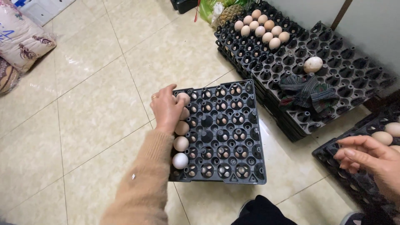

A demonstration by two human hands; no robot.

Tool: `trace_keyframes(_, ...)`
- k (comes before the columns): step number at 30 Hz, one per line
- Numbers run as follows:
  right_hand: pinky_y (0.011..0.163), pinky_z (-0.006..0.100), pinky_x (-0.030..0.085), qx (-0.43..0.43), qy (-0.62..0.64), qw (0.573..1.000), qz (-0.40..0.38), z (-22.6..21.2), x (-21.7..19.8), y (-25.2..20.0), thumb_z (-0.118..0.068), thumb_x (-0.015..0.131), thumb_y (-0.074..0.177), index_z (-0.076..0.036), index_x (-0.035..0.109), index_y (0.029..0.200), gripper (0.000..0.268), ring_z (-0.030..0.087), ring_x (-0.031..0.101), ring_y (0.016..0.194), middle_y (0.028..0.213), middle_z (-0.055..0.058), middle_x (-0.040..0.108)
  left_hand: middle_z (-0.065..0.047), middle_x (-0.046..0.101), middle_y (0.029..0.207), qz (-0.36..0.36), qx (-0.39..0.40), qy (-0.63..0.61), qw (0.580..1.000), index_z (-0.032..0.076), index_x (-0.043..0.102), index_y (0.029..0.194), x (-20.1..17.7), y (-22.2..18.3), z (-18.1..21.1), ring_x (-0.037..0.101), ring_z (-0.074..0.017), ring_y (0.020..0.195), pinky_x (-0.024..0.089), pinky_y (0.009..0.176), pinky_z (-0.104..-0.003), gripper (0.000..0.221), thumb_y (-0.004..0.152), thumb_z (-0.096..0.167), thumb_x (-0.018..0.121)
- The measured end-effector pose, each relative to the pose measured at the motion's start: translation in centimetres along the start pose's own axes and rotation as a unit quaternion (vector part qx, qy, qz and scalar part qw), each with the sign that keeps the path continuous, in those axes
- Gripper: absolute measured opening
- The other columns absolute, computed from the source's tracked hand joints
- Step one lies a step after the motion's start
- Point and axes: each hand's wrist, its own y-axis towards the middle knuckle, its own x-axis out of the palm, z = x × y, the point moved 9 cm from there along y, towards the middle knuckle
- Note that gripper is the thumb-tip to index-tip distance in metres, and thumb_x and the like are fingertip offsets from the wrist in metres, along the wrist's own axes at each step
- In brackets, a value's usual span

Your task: Transferring eggs from one plastic tray to another to organize them.

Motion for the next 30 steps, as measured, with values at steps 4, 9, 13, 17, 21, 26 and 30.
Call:
trace_keyframes(4,0.064,0.047,0.045,-0.028,0.0,0.999,0.045,0.5,-2.5,0.2,0.006,0.056,0.103,0.014,0.062,0.133,0.032,0.042,0.062,0.079,0.102,0.036,0.069,-0.012,0.069,0.121,0.126,0.137,-0.054,0.981,0.009,0.067,0.125,-4.3,-5.1,2.6,0.058,-0.0354,0.112,0.047,0.096,-0.046,0.042,0.084,0.02,0.072)
trace_keyframes(9,0.081,0.033,0.052,-0.137,0.0,0.969,0.208,-4.3,-10.0,-5.9,-0.001,0.05,0.114,0.006,0.05,0.139,0.026,0.028,0.064,0.102,0.121,0.023,0.061,-0.015,0.068,0.13,0.015,0.257,-0.162,0.953,0.003,0.066,0.121,-5.8,-15.0,12.0,0.064,-0.0311,0.12,0.044,0.106,-0.043,0.039,0.084,0.013,0.074)
trace_keyframes(13,0.065,0.016,0.049,-0.113,0.021,0.921,0.372,-0.8,-18.4,-10.4,-0.016,0.064,0.106,-0.01,0.056,0.133,0.029,0.008,0.063,0.08,0.104,0.003,0.066,-0.012,0.072,0.125,-0.07,0.329,-0.256,0.906,0.006,0.068,0.112,-2.0,-21.9,14.4,0.068,-0.028,0.119,0.042,0.117,-0.05,0.041,0.074,0.014,0.08)
trace_keyframes(17,0.056,0.025,0.047,-0.065,-0.052,0.881,0.465,5.1,-23.3,-13.4,-0.011,0.063,0.1,-0.004,0.058,0.13,0.031,0.014,0.06,0.071,0.103,0.008,0.064,0.003,0.076,0.111,-0.088,0.427,-0.303,0.847,0.026,0.072,0.096,1.5,-27.8,16.3,0.071,-0.0138,0.109,0.05,0.107,-0.042,0.029,0.072,0.038,0.083)
trace_keyframes(21,0.049,0.033,0.046,0.032,-0.087,0.881,0.463,12.7,-25.3,-12.5,-0.009,0.066,0.095,-0.002,0.06,0.13,0.036,0.023,0.059,0.058,0.097,0.014,0.066,0.009,0.082,0.101,-0.137,0.355,-0.231,0.896,0.027,0.079,0.075,4.3,-28.1,14.6,0.073,-0.0196,0.108,0.053,0.104,-0.04,0.007,0.075,0.031,0.073)
trace_keyframes(26,0.056,0.036,0.053,0.141,-0.14,0.883,0.425,13.7,-22.9,-10.5,-0.011,0.064,0.092,-0.007,0.063,0.129,0.037,0.025,0.065,0.057,0.1,0.015,0.07,0.008,0.082,0.101,-0.151,0.351,-0.256,0.888,0.024,0.078,0.081,6.2,-27.6,12.7,0.075,-0.0138,0.106,0.056,0.102,-0.034,0.006,0.076,0.026,0.075)
trace_keyframes(30,0.07,0.041,0.051,0.197,-0.249,0.852,0.416,13.4,-22.2,-9.4,-0.029,0.07,0.09,-0.017,0.064,0.129,0.041,0.025,0.066,0.058,0.097,0.009,0.074,0.005,0.083,0.112,-0.243,0.353,-0.261,0.865,0.022,0.083,0.092,8.1,-27.2,11.4,0.073,-0.015,0.115,0.052,0.106,-0.034,0.024,0.088,0.031,0.061)
